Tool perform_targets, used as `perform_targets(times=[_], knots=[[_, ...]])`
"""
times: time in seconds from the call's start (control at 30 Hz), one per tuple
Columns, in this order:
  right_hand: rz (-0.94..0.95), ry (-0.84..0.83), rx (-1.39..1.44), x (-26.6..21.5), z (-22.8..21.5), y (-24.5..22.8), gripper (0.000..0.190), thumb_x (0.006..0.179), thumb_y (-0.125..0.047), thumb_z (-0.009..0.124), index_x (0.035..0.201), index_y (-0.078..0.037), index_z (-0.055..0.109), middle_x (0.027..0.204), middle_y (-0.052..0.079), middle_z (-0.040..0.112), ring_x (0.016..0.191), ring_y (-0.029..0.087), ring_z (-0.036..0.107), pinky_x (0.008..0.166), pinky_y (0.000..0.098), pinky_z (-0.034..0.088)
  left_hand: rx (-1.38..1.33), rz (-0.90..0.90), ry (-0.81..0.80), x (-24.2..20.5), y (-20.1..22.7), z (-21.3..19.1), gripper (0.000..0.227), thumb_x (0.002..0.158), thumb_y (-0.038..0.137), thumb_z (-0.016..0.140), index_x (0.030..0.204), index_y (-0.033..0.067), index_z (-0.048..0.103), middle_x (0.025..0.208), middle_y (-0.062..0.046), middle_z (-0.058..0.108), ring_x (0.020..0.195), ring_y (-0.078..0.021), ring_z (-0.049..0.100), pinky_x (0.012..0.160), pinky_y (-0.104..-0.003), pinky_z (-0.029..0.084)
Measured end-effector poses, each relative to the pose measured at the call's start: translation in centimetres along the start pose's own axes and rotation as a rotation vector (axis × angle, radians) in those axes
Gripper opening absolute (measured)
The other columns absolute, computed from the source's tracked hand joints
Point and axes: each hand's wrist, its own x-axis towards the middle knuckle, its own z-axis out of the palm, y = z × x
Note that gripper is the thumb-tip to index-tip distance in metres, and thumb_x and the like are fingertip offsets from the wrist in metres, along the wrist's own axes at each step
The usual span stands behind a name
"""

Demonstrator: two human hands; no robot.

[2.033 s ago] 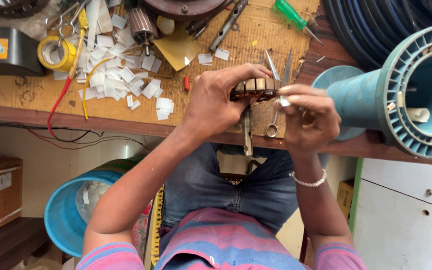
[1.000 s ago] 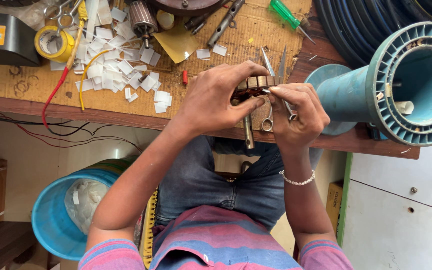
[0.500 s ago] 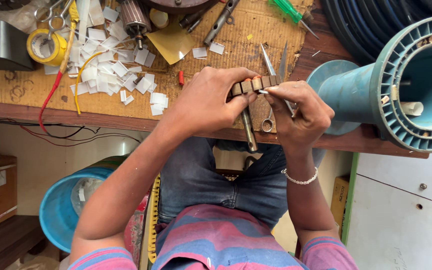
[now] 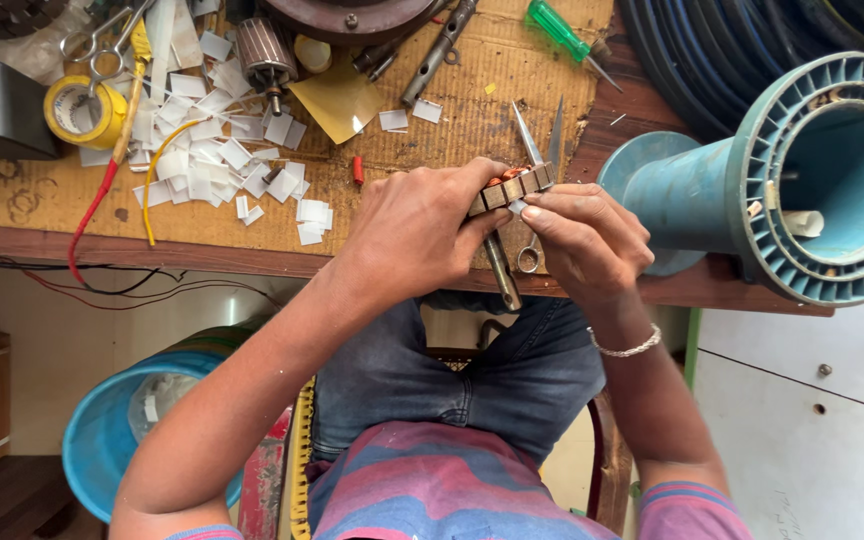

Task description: The person inserts small white plastic spacers into the slots of a motor stator. They use a green screwdriver to push the spacers into place and a pair of scissors to trim excess material from the spacers.

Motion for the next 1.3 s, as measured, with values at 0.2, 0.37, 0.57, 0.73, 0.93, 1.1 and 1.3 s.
perform_targets(times=[0.2, 0.37, 0.57, 0.73, 0.93, 1.1, 1.3], knots=[[-0.147, -0.181, -0.087, 1.5, -2.3, 0.2, 0.028, 0.080, 0.014, 0.082, 0.105, 0.003, 0.074, 0.094, 0.015, 0.070, 0.084, 0.030, 0.073, 0.073, 0.0371, 0.061, 0.041, 0.004, -0.032, 0.4, 0.1, 0.2, 0.034, 0.090, 0.031, 0.068, 0.118, 0.0102, 0.065, 0.087, -0.017, 0.074, 0.082, -0.0388, 0.072, 0.069, -0.053, 0.054], [-0.123, -0.269, -0.022, 2.5, -3.3, -0.1, 0.027, 0.079, 0.012, 0.083, 0.103, 0.005, 0.073, 0.092, 0.015, 0.069, 0.083, 0.029, 0.072, 0.071, 0.0370, 0.060, 0.052, 0.042, -0.009, 0.0, 0.2, 0.5, 0.030, 0.092, 0.031, 0.068, 0.111, 0.0084, 0.065, 0.087, -0.017, 0.074, 0.082, -0.0388, 0.072, 0.070, -0.052, 0.054], [-0.143, -0.359, -0.037, 3.3, -4.5, -0.7, 0.026, 0.079, 0.009, 0.082, 0.103, 0.007, 0.072, 0.091, 0.016, 0.069, 0.080, 0.029, 0.070, 0.068, 0.0367, 0.059, 0.044, 0.073, -0.009, 0.0, 0.4, 0.6, 0.032, 0.090, 0.029, 0.069, 0.112, 0.0068, 0.064, 0.084, -0.017, 0.073, 0.079, -0.0395, 0.072, 0.067, -0.052, 0.053], [-0.157, -0.380, -0.119, 3.5, -4.5, -1.1, 0.031, 0.078, 0.010, 0.081, 0.107, 0.006, 0.071, 0.096, 0.015, 0.069, 0.084, 0.030, 0.070, 0.070, 0.0379, 0.059, 0.061, 0.072, -0.029, 0.4, 0.4, 0.5, 0.031, 0.089, 0.027, 0.068, 0.111, 0.0058, 0.062, 0.083, -0.018, 0.073, 0.077, -0.0406, 0.071, 0.063, -0.053, 0.053], [-0.058, -0.458, -0.159, 4.0, -5.1, -2.2, 0.037, 0.074, 0.009, 0.078, 0.111, 0.005, 0.071, 0.100, 0.014, 0.068, 0.088, 0.029, 0.070, 0.072, 0.0380, 0.059, 0.086, 0.065, -0.048, 0.8, 0.6, 0.4, 0.027, 0.091, 0.027, 0.069, 0.104, 0.0055, 0.062, 0.080, -0.018, 0.072, 0.076, -0.0404, 0.071, 0.063, -0.054, 0.053], [-0.024, -0.539, -0.203, 4.8, -5.5, -2.9, 0.039, 0.072, 0.010, 0.076, 0.110, 0.004, 0.071, 0.098, 0.014, 0.068, 0.086, 0.028, 0.068, 0.070, 0.0384, 0.059, 0.085, 0.080, -0.053, 1.1, 0.7, 0.5, 0.027, 0.089, 0.028, 0.070, 0.101, 0.0049, 0.062, 0.078, -0.017, 0.072, 0.075, -0.0398, 0.072, 0.062, -0.053, 0.054], [0.022, -0.519, -0.299, 4.8, -5.0, -3.9, 0.033, 0.080, 0.012, 0.076, 0.111, 0.003, 0.071, 0.098, 0.013, 0.068, 0.087, 0.028, 0.068, 0.072, 0.0372, 0.058, 0.080, 0.094, -0.043, 1.5, 0.4, 0.9, 0.028, 0.091, 0.031, 0.070, 0.097, 0.0049, 0.062, 0.078, -0.018, 0.072, 0.074, -0.0407, 0.072, 0.062, -0.054, 0.054]])
